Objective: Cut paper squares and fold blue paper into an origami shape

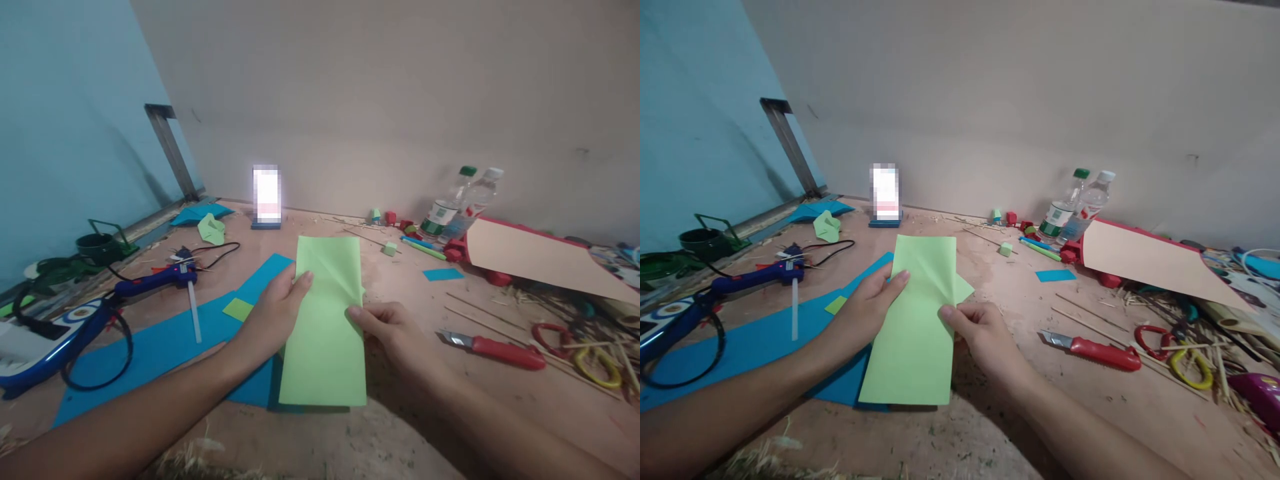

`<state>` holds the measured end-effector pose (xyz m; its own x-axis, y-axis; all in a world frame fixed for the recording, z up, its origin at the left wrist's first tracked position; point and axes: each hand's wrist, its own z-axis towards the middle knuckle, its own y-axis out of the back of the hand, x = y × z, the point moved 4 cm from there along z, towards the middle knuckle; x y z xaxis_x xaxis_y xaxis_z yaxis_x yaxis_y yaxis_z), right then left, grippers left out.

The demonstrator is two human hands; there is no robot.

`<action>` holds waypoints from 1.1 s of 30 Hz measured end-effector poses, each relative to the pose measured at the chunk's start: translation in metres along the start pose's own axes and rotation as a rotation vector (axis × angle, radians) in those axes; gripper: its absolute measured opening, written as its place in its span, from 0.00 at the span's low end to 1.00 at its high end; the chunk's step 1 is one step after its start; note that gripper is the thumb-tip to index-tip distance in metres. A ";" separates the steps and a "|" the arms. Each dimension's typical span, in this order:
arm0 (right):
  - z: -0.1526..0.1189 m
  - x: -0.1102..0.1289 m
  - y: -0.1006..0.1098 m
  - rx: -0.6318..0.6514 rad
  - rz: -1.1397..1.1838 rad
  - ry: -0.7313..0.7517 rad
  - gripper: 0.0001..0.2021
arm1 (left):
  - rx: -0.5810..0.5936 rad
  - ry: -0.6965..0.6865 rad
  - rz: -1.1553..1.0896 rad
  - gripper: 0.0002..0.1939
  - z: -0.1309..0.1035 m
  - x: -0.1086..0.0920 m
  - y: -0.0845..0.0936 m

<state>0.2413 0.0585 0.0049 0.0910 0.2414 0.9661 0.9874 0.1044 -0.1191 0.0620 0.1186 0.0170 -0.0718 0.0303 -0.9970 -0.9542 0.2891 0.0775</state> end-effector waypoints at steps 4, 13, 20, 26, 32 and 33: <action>-0.001 0.002 0.000 -0.013 0.000 -0.032 0.27 | 0.023 -0.011 -0.009 0.26 -0.003 0.000 -0.002; 0.000 -0.001 0.003 -0.017 0.071 -0.052 0.24 | 0.083 0.007 0.040 0.27 -0.004 0.004 -0.007; 0.000 0.004 0.001 -0.053 0.137 -0.042 0.24 | 0.126 0.040 -0.021 0.28 -0.007 0.003 -0.010; 0.000 0.006 0.002 -0.073 0.134 -0.039 0.23 | 0.143 0.043 -0.015 0.28 -0.008 0.003 -0.010; 0.000 0.011 0.002 -0.097 0.173 -0.009 0.22 | 0.163 0.028 0.035 0.27 -0.010 -0.001 -0.014; 0.000 0.013 0.003 -0.099 0.177 -0.003 0.23 | 0.167 0.026 0.035 0.27 -0.011 -0.002 -0.014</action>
<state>0.2449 0.0617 0.0168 0.2638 0.2507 0.9314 0.9640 -0.0349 -0.2636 0.0725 0.1044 0.0179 -0.1136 0.0195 -0.9933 -0.8895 0.4435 0.1104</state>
